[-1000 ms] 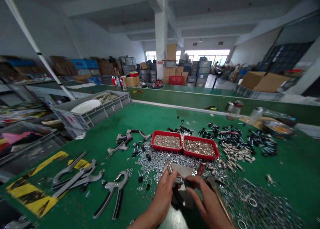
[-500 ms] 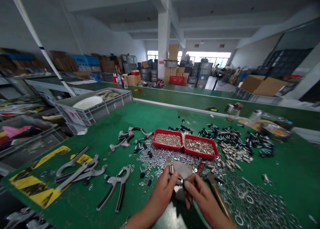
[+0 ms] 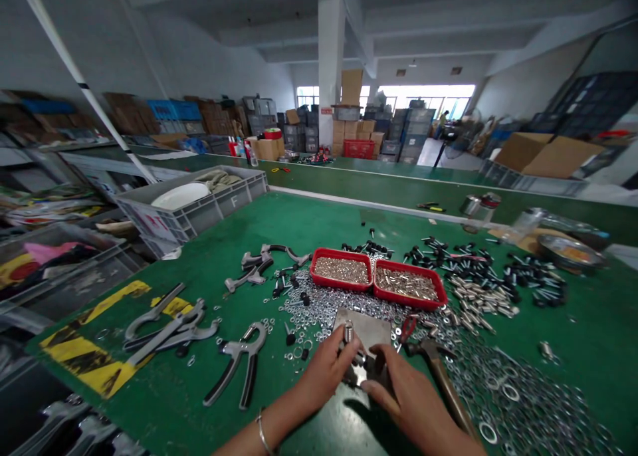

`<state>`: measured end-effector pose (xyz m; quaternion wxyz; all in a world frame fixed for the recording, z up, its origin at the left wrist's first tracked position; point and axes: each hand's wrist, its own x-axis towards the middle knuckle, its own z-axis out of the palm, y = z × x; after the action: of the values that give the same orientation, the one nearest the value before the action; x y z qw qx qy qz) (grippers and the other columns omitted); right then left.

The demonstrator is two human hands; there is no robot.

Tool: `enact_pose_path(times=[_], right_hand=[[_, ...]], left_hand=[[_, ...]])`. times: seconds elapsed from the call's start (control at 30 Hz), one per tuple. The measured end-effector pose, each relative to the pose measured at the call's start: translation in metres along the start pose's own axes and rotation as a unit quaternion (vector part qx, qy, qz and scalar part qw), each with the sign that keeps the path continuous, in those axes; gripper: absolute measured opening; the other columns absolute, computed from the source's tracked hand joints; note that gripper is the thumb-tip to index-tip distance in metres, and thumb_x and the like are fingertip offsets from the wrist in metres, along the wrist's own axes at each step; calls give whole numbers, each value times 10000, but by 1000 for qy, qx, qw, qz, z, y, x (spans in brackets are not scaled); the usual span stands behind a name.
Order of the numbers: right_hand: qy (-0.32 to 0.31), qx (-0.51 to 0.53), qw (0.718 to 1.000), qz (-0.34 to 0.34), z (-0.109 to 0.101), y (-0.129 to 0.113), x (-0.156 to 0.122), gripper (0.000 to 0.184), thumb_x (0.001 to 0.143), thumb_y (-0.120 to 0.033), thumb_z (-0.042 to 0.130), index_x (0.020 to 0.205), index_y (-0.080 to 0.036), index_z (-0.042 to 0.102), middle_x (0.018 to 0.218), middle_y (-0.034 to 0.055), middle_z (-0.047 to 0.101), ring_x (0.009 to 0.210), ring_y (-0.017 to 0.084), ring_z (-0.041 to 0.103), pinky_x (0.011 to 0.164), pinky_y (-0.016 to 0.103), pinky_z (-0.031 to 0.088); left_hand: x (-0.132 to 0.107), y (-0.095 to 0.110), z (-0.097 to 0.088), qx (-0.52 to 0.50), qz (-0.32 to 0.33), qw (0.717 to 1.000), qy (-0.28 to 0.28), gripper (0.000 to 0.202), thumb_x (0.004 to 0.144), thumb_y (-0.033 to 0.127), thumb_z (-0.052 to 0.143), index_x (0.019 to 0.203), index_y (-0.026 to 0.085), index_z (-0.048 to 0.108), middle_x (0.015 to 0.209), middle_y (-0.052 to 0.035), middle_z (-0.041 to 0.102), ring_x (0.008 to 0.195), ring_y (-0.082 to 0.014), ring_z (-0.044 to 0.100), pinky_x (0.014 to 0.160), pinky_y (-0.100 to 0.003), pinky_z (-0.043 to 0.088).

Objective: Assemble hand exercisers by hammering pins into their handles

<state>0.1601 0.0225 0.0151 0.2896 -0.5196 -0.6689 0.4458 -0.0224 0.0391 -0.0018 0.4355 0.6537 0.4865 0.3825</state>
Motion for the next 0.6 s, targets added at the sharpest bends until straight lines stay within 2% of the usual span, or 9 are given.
enact_pose_path(times=[0.07,0.13,0.2,0.23,0.27,0.33,0.4,0.53,0.6], right_hand=[[36,-22,998,-36,4,4,-1,539,773,-726,578,850,-193,596,832,73,633,753,195,579,658,289,448],[-69,71,994,40,10,7,-3,623,876,-757,321,744,-192,549,609,18,561,526,144,515,527,263,419],[-196,153,960,133,13,9,-5,771,897,-742,29,714,-188,533,478,-12,492,348,108,390,399,240,338],[-217,150,954,145,12,9,-6,807,890,-738,-16,719,-183,545,477,-3,506,331,106,381,382,237,322],[-194,115,966,126,11,9,-7,797,886,-759,40,749,-176,567,537,24,560,373,117,436,403,240,346],[-62,2,998,27,8,8,-7,673,843,-794,328,814,-177,597,745,81,646,593,163,571,525,261,428],[9,-42,999,-22,7,8,-7,592,827,-760,444,812,-187,590,797,85,645,704,188,589,604,275,452],[-157,73,981,93,8,8,-7,732,945,-661,38,733,-186,553,545,24,549,419,134,462,439,256,377],[-98,24,994,43,5,7,-7,632,929,-696,236,807,-180,580,673,53,606,545,157,535,518,266,423]], left_hand=[[-1,1,0,-10,3,1000,9,285,991,412,401,985,178,564,922,-40,634,861,-177,578,807,-287,441],[-3,3,-1,8,47,999,-11,267,993,398,411,993,182,568,949,-41,627,887,-175,568,835,-288,432],[-5,5,-2,39,89,994,-56,258,994,388,414,988,183,571,970,-48,617,910,-178,558,858,-296,426],[-6,5,-2,53,92,992,-73,259,993,387,415,977,180,570,963,-52,612,905,-183,555,857,-304,426],[-6,5,-1,63,79,992,-76,261,992,388,415,968,177,568,949,-56,608,891,-188,554,847,-313,430],[-6,5,1,50,27,997,-48,270,995,392,399,962,175,557,904,-56,601,847,-191,557,812,-323,443],[-6,5,5,14,12,1000,-5,260,1005,373,370,1004,177,540,934,-61,592,883,-191,563,838,-331,451],[-4,7,9,35,137,990,-16,166,991,305,411,1021,188,524,1126,-93,521,1081,-198,509,984,-347,411],[-2,7,11,51,139,989,-10,152,991,291,408,998,187,519,1113,-94,511,1067,-198,503,977,-351,414]])
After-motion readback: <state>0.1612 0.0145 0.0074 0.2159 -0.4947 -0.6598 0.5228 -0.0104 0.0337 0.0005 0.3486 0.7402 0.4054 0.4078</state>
